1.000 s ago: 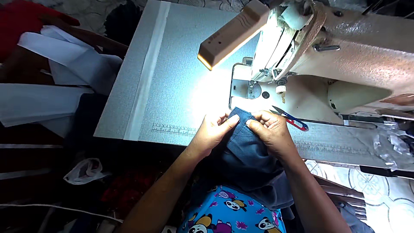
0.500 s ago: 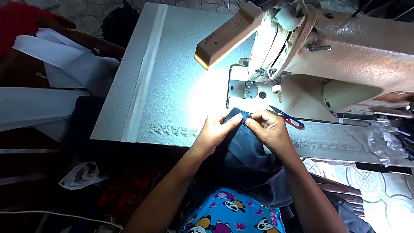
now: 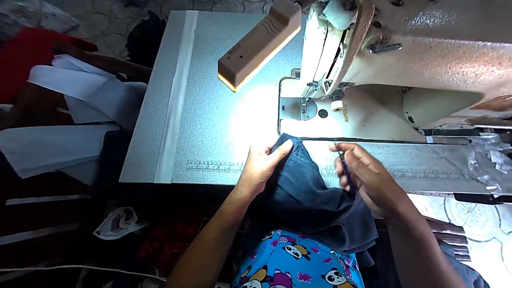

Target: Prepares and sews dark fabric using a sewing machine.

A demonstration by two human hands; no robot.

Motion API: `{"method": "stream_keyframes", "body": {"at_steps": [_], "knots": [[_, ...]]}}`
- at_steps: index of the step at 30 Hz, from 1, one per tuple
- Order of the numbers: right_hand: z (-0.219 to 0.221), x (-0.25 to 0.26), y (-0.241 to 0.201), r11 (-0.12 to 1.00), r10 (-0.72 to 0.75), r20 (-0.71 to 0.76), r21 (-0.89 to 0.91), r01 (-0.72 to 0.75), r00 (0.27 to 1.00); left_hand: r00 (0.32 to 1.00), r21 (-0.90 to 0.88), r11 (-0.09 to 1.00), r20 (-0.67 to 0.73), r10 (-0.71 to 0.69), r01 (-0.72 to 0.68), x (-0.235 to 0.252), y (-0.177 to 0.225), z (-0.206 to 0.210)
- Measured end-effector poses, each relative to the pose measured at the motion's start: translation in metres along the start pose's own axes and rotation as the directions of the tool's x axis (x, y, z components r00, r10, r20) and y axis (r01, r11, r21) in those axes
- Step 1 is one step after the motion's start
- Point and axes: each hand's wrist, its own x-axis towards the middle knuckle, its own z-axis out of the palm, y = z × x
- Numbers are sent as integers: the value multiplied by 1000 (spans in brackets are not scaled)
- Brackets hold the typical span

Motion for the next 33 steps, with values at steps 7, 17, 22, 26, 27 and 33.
{"method": "stream_keyframes", "body": {"at_steps": [7, 17, 22, 26, 27, 33], "knots": [[20, -2, -12, 933, 147, 309, 272, -236, 940, 964, -204, 944, -8, -265, 258, -6, 14, 6], [26, 1, -12, 949, 176, 332, 193, -249, 927, 976, -211, 953, 38, -215, 218, -12, 12, 4], [26, 0, -11, 950, 174, 330, 192, -246, 928, 975, -205, 954, 30, -218, 220, -12, 11, 5], [25, -1, -11, 947, 182, 332, 193, -256, 925, 976, -213, 953, 28, -217, 218, -13, 10, 6], [25, -1, -11, 946, 183, 331, 197, -258, 926, 975, -211, 952, 26, -220, 220, -13, 11, 6], [27, -1, -10, 943, 178, 321, 213, -255, 930, 977, -165, 964, 62, -203, 210, -14, 9, 5]]}}
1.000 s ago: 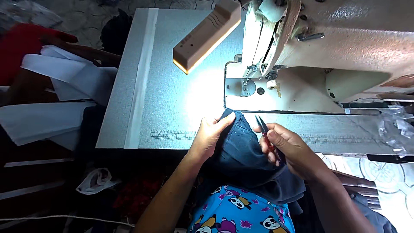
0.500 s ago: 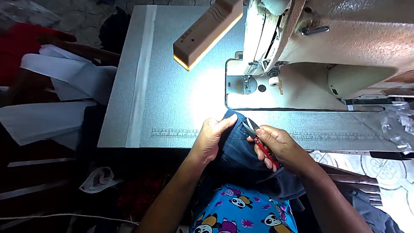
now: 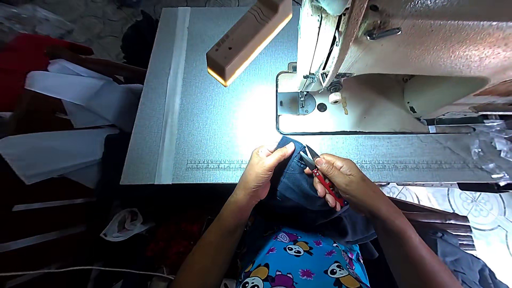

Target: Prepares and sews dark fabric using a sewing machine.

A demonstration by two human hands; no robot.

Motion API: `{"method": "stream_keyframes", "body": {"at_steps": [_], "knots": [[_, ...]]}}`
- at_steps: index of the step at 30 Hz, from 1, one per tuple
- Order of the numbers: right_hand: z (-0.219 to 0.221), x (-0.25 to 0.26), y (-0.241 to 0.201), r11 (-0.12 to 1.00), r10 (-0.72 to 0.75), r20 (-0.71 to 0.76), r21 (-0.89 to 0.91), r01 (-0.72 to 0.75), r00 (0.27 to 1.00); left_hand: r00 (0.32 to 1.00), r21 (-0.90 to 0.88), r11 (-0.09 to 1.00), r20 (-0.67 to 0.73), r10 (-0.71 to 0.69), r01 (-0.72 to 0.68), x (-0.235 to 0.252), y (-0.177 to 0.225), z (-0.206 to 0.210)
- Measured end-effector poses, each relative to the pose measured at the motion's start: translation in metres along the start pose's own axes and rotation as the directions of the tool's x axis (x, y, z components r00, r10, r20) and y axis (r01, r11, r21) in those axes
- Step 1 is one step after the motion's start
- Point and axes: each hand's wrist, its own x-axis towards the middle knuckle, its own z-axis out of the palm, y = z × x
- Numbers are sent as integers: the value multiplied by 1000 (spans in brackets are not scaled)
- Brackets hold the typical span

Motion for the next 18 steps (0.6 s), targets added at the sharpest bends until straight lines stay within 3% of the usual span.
{"method": "stream_keyframes", "body": {"at_steps": [9, 18], "knots": [[9, 2, 6, 997, 18, -77, 78, -12, 997, 983, 116, 978, 77, 165, -174, -4, -13, 0], [0, -2, 9, 1000, -21, -98, -7, 21, 995, 977, 160, 964, 77, 201, -211, -5, -14, 2]]}}
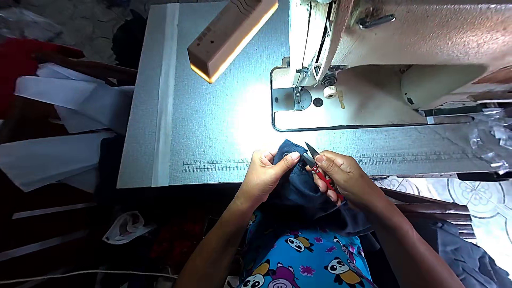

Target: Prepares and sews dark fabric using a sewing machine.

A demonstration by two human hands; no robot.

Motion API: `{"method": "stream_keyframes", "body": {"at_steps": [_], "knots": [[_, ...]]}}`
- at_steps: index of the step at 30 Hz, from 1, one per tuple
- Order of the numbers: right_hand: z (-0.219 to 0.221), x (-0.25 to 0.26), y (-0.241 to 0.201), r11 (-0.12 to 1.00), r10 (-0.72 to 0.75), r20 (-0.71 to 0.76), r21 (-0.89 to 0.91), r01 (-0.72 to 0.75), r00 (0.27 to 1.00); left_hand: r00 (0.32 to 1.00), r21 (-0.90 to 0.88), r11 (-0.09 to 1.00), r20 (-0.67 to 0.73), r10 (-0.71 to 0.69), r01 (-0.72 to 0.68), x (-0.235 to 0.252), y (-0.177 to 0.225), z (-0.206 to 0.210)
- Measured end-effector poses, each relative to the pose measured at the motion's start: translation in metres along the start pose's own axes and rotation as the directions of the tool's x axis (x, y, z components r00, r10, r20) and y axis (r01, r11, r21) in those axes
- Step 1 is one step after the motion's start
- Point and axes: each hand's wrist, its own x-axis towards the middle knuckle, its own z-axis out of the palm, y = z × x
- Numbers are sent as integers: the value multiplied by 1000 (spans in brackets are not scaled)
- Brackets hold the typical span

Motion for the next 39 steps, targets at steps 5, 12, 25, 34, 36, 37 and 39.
{"method": "stream_keyframes", "body": {"at_steps": [5, 12, 25, 34, 36, 37, 39], "knots": [[-7, -2, -1, 998, -29, -13, -52, 28, 999, 1000, 0, 1000, -7, 8, -8, 2, 2, -2], [-56, -1, 1, 851, -210, -81, -505, 141, 974, 992, -80, 990, -30, -119, 117, 7, 1, 0], [-25, -4, 29, 734, -623, 98, -267, 624, 776, 796, 516, 619, 259, 547, -593, -44, 13, 14], [-33, -37, 30, 926, -185, 421, -228, 301, 888, 682, 465, 548, 187, 707, -696, -79, 34, -37], [-35, -48, 1, 903, -296, 193, -263, 340, 936, 690, 481, 556, 157, 706, -678, -70, 33, -42], [-36, -45, -16, 857, -355, 58, -379, 350, 933, 696, 521, 550, 126, 707, -653, -59, 31, -42], [-41, -17, -39, 614, -480, -78, -741, 271, 874, 696, 689, 488, 31, 718, -535, -22, 20, -38]]}}
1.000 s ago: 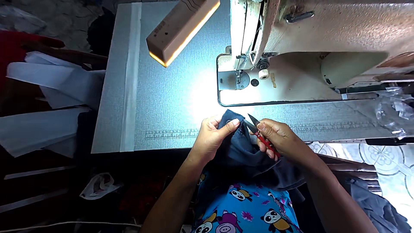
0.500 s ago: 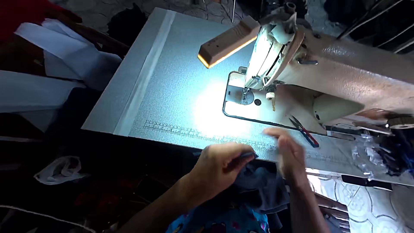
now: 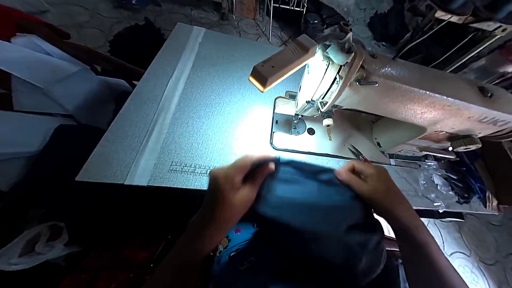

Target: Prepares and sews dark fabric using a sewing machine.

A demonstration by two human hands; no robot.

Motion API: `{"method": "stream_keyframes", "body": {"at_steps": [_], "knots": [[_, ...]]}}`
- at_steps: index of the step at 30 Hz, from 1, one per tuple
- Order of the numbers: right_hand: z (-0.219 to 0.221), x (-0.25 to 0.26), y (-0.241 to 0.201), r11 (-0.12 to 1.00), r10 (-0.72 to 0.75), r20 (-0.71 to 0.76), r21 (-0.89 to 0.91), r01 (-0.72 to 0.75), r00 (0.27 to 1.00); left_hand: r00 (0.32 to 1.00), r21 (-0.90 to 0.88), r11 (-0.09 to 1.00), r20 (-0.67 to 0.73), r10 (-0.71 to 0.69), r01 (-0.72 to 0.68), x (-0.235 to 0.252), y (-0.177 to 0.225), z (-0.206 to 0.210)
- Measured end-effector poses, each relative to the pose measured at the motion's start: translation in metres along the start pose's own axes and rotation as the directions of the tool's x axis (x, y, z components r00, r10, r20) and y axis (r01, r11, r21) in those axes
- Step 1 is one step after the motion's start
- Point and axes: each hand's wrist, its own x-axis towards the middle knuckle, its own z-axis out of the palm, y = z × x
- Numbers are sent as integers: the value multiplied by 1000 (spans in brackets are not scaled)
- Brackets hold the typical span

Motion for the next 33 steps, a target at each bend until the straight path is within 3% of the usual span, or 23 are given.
{"method": "stream_keyframes", "body": {"at_steps": [3, 6, 8, 9, 11, 14, 16, 18, 20, 25, 30, 33], "knots": [[22, 61, 30, 949, 83, -34, -302, -89, 996, 970, 369, 912, 88, -228, 181, 23, -22, 43], [33, 98, 37, 858, 295, -21, -434, -275, 955, 900, 437, 885, 303, -313, 160, 24, -23, 87], [38, 107, 43, 839, 247, -85, -480, -257, 965, 757, 476, 866, 505, -414, 156, 17, -25, 107], [41, 109, 47, 860, 125, -137, -479, -176, 983, 744, 516, 850, 527, -412, 106, 10, -29, 115], [55, 114, 54, 931, -123, -272, -365, 16, 955, 790, 548, 835, 489, -371, 52, 2, -33, 123], [73, 128, 56, 999, 34, -333, -28, -47, 942, 833, 551, 833, 440, -336, 45, -2, -34, 125], [77, 135, 63, 992, 124, -297, 39, -118, 947, 814, 552, 832, 456, -360, 59, 0, -33, 122], [75, 139, 63, 974, 226, -216, 24, -226, 950, 775, 502, 855, 487, -403, 129, 11, -29, 115], [77, 144, 67, 968, 247, -188, 1, -251, 951, 846, 382, 901, 392, -361, 207, 28, -32, 108], [92, 139, 79, 996, 41, -284, -67, -63, 958, 873, 108, 914, 272, -406, 391, 81, -54, 120], [91, 128, 78, 994, -37, -318, -106, 3, 947, 955, 59, 965, 133, -263, 257, 83, -83, 142], [90, 128, 79, 993, -83, -320, -108, 51, 944, 962, 114, 968, 131, -238, 224, 79, -86, 139]]}}
